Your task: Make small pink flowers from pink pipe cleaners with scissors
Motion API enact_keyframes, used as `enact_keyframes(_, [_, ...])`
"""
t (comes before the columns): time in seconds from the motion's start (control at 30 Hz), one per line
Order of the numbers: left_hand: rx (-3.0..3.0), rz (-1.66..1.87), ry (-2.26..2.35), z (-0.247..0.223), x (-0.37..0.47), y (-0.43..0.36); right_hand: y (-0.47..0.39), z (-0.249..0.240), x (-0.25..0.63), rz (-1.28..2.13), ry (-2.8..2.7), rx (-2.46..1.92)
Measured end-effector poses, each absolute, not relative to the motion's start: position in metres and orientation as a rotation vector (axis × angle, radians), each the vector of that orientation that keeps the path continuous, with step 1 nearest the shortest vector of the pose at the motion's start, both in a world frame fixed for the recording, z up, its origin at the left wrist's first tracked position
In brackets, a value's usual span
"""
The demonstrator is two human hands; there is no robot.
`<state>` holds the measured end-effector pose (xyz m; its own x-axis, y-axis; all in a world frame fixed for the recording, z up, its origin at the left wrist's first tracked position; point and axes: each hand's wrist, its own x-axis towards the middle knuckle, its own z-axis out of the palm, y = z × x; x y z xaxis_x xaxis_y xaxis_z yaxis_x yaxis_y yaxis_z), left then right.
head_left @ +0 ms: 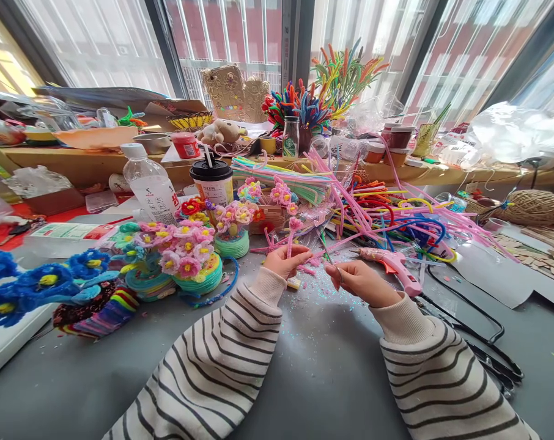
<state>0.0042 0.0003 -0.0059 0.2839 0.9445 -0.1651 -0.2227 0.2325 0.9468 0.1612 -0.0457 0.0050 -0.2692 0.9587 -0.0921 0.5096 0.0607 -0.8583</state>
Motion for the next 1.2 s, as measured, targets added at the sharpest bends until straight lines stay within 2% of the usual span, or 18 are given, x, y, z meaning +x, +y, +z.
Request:
enact_keyframes(0.83, [0.952, 1.049, 0.883, -0.0011, 0.0033, -0.0028, -0.0471, 0.0048, 0.1606, 1.096, -1.782, -1.443])
enact_keyframes(1.2, [1.001, 0.992, 0.91, -0.0011, 0.0046, -0.0023, -0.0446, 0.0033, 0.1676, 0.948, -1.582, -1.448])
